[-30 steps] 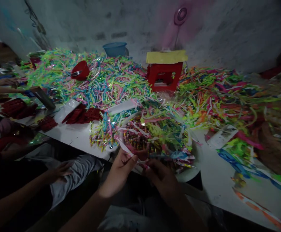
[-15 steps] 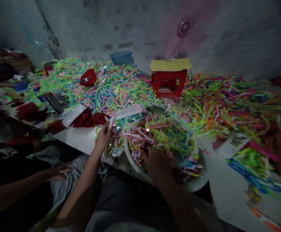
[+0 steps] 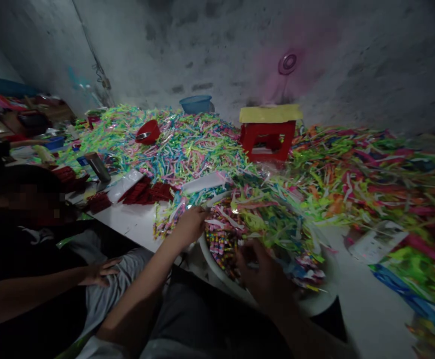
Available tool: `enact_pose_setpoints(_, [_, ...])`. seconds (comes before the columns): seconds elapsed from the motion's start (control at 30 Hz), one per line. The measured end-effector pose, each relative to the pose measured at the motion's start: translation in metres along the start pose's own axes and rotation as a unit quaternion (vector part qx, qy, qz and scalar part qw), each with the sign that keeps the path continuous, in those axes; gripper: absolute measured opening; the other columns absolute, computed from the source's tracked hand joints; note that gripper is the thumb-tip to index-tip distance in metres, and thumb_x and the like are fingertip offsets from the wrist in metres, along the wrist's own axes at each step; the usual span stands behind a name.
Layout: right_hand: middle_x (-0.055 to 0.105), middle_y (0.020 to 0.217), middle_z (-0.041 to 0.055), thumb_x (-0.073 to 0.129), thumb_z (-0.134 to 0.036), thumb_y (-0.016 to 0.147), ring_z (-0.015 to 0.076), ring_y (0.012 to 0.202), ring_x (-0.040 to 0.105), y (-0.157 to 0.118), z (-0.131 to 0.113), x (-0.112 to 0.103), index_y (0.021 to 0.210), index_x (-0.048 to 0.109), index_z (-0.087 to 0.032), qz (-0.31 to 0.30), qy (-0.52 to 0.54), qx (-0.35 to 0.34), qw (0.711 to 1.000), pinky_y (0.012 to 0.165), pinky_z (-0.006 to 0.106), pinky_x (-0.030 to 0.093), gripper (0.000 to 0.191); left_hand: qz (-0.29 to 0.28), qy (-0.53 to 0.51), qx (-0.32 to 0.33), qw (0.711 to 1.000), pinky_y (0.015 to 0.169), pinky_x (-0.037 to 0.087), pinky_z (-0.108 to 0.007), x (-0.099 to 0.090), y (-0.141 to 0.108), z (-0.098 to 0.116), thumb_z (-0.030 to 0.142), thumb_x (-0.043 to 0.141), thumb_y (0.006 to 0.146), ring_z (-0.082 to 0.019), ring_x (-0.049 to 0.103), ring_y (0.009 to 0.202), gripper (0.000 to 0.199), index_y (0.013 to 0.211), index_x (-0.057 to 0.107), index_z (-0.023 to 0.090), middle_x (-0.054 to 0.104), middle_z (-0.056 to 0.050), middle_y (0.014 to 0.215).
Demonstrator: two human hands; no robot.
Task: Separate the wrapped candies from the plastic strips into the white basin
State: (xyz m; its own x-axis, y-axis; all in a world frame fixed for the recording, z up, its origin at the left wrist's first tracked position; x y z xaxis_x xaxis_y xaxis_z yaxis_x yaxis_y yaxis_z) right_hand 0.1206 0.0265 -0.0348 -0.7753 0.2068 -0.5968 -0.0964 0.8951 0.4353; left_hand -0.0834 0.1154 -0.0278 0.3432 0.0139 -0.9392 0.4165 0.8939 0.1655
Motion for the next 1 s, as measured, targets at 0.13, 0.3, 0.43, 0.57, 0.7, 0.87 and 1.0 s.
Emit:
enact_pose_setpoints(0.13, [0.07, 0.085, 0.0038, 0.042, -0.034, 0.091, 0.0187, 0.074, 0.068, -0.019, 0.001, -0.007, 0.107, 0.054, -0.021, -0.006, 0.019, 0.045, 0.999, 0.067, 0.028, 0.052, 0.024, 0.057, -0.053, -0.012, 0.997, 0.084, 0.046, -0.037, -0.01, -0.009, -0.002, 0.008, 0.054, 0.078, -0.024, 0.056, 0.095, 0.027, 0.102, 0.065, 0.015, 0.059, -0.012, 0.1])
enact_pose_setpoints(0.3, [0.071, 0.092, 0.004, 0.039, -0.037, 0.096, 0.0192, 0.081, 0.068, -0.03, -0.014, -0.01, 0.108, 0.055, -0.024, -0.026, 0.045, 0.028, 0.998, 0.071, 0.027, 0.053, 0.024, 0.176, -0.432, -0.116, 0.877, 0.071, 0.051, -0.028, -0.024, -0.03, 0.023, 0.032, 0.064, 0.082, -0.016, 0.061, 0.079, 0.02, 0.095, 0.055, 0.019, 0.061, -0.003, 0.088])
enact_pose_setpoints(0.43, [0.069, 0.079, 0.0026, 0.038, -0.033, 0.097, 0.0172, 0.069, 0.066, -0.029, -0.023, -0.011, 0.102, 0.057, -0.023, -0.029, 0.051, 0.0, 0.998, 0.067, 0.025, 0.051, 0.022, 0.15, -0.684, -0.21, 0.682, 0.065, 0.056, -0.024, -0.02, -0.046, 0.063, 0.034, 0.078, 0.069, -0.011, 0.064, 0.066, 0.038, 0.096, 0.058, 0.017, 0.066, 0.0, 0.079])
enact_pose_setpoints(0.57, [0.07, 0.079, 0.0044, 0.046, -0.031, 0.094, 0.0171, 0.069, 0.067, -0.029, -0.023, -0.012, 0.1, 0.059, -0.021, 0.013, 0.025, 0.006, 1.0, 0.064, 0.025, 0.05, 0.018, 0.121, -0.751, -0.243, 0.602, 0.063, 0.057, -0.021, -0.015, -0.054, 0.086, 0.029, 0.084, 0.061, -0.01, 0.065, 0.061, 0.039, 0.091, 0.067, 0.013, 0.072, -0.003, 0.083])
enact_pose_setpoints(0.7, [0.07, 0.083, 0.0046, 0.05, -0.03, 0.092, 0.0171, 0.073, 0.068, -0.034, -0.019, -0.013, 0.098, 0.061, -0.021, 0.037, 0.024, 0.014, 0.999, 0.066, 0.025, 0.052, 0.015, 0.124, -0.751, -0.241, 0.602, 0.065, 0.059, -0.021, -0.013, -0.055, 0.088, 0.027, 0.083, 0.064, -0.012, 0.068, 0.068, 0.041, 0.1, 0.069, 0.014, 0.074, -0.005, 0.09])
enact_pose_setpoints(0.87, [0.069, 0.078, 0.0037, 0.051, -0.029, 0.091, 0.016, 0.068, 0.066, -0.036, -0.016, -0.014, 0.093, 0.062, -0.021, 0.021, 0.012, 0.011, 1.0, 0.064, 0.024, 0.051, 0.014, 0.106, -0.75, -0.226, 0.613, 0.067, 0.06, -0.024, -0.014, -0.054, 0.089, 0.028, 0.082, 0.066, -0.014, 0.07, 0.071, 0.041, 0.102, 0.069, 0.014, 0.074, -0.007, 0.094])
enact_pose_setpoints(1.0, [0.066, 0.068, 0.0042, 0.049, -0.028, 0.091, 0.0172, 0.062, 0.063, -0.036, -0.017, -0.014, 0.09, 0.066, -0.019, 0.003, -0.025, -0.024, 0.999, 0.058, 0.025, 0.047, 0.02, 0.09, -0.743, -0.211, 0.629, 0.064, 0.059, -0.024, -0.018, -0.055, 0.093, 0.03, 0.081, 0.067, -0.015, 0.07, 0.07, 0.041, 0.102, 0.069, 0.014, 0.074, -0.009, 0.094])
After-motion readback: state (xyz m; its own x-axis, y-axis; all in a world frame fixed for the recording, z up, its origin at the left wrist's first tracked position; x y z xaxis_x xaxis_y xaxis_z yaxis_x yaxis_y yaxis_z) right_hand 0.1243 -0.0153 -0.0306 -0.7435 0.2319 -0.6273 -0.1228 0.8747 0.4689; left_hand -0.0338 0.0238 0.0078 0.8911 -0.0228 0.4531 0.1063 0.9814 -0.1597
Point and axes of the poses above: each hand's wrist, its own y-axis towards the middle knuckle, its own x-axis out of the palm, z = x × y, the point moved 1 cm from there along y, towards the middle knuckle
